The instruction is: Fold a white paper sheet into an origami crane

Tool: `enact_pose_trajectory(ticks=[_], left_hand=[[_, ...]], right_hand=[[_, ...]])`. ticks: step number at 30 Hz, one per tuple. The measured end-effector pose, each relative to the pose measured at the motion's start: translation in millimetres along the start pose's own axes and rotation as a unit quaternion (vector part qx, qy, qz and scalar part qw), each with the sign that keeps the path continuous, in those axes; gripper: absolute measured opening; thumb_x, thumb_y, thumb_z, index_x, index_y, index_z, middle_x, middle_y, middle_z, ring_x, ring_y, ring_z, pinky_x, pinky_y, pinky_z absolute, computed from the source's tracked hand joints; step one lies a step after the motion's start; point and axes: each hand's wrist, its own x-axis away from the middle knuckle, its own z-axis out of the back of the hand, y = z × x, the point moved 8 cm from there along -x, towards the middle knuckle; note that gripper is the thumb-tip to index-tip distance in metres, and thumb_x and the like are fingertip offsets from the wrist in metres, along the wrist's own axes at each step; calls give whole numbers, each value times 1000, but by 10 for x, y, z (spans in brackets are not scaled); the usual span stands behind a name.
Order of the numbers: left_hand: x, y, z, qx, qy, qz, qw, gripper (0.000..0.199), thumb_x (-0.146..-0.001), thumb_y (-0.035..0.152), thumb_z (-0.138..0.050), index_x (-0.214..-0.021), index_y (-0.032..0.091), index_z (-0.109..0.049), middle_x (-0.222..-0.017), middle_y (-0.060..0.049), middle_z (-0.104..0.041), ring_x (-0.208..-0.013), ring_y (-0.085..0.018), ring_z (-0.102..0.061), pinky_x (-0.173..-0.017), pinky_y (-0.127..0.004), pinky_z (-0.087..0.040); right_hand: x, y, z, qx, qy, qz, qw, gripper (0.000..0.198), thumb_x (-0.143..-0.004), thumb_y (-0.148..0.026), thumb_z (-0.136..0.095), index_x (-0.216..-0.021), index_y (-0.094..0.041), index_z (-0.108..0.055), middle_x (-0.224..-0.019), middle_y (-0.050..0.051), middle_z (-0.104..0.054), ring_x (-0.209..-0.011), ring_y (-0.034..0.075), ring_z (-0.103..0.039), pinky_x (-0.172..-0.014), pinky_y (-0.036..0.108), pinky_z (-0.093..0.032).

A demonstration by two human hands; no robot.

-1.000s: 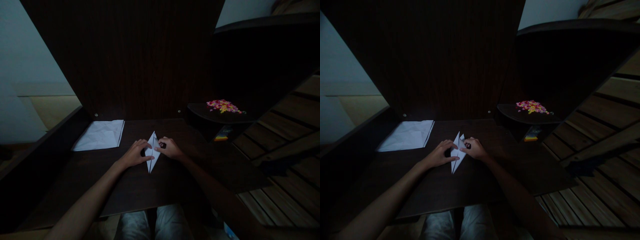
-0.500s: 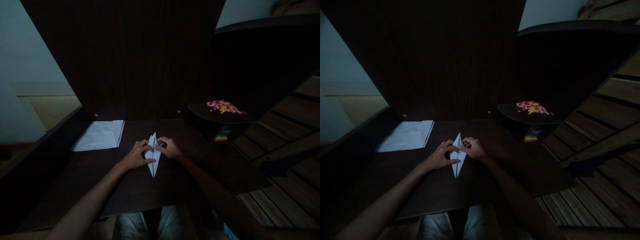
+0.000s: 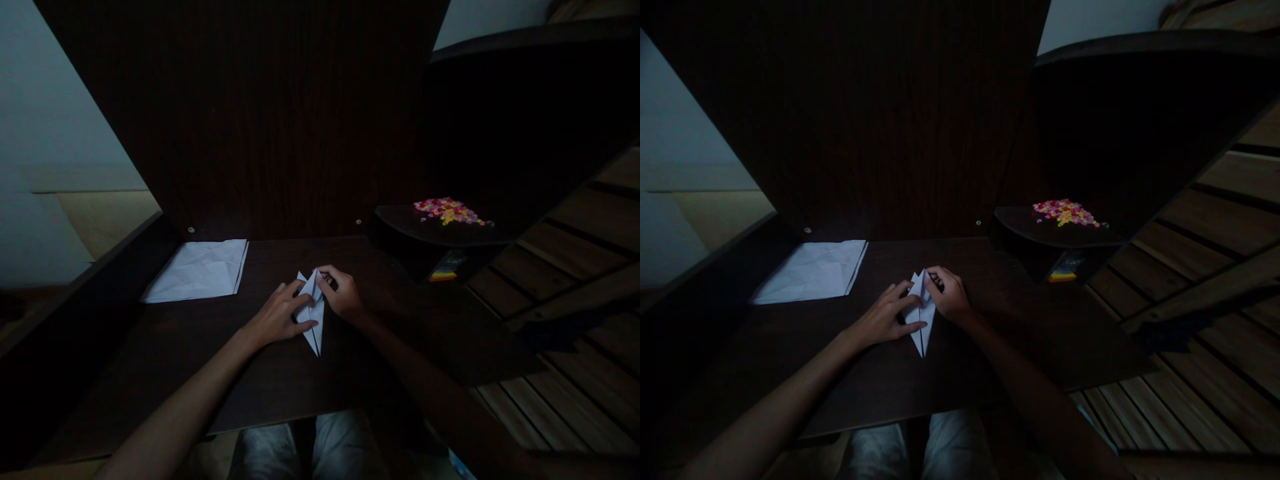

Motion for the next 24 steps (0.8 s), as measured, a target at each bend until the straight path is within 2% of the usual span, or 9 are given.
enact_pose_trajectory(ticks=[6,12,15,18,24], left_hand=[[1,21,-11,14,-8,-2,1000,28,-78,38,-63,-102,23,-62,-116,-8,-48,-104,-25,-50,-94,-43,-37],[7,-35,8,74,3,14,997,34,-77,33,-64,-110,24,-60,-121,-8,-46,-110,-25,-49,-96,-39,-42],[1,-48,47,90,24,10,996,33,-75,29,-66,-108,23,-60,-128,-8,-41,-118,-26,-45,-101,-39,-40],[-3,-59,75,94,37,3,995,30,-74,27,-68,-102,22,-62,-134,-8,-36,-124,-28,-39,-104,-42,-38],[5,-100,97,100,43,2,994,22,-75,28,-67,-95,20,-63,-138,-9,-31,-121,-27,-41,-103,-42,-38]], right_hand=[[2,-41,25,-8,4,2,1000,18,-86,-31,-48,-88,-20,-62,-81,3,-64,-71,16,-58,-69,27,-46],[2,-1,-17,-4,-27,8,1000,24,-90,-33,-43,-83,-19,-61,-77,2,-62,-72,15,-57,-70,27,-45],[6,35,-44,-2,-38,12,999,15,-84,-30,-52,-86,-19,-62,-77,2,-62,-71,14,-56,-68,26,-45],[6,73,-81,5,-54,11,998,14,-77,-26,-60,-88,-19,-61,-74,1,-60,-66,13,-54,-63,24,-45],[-13,140,-95,15,-62,-16,998,11,-78,-24,-58,-88,-18,-58,-65,-2,-58,-58,11,-51,-57,23,-42]])
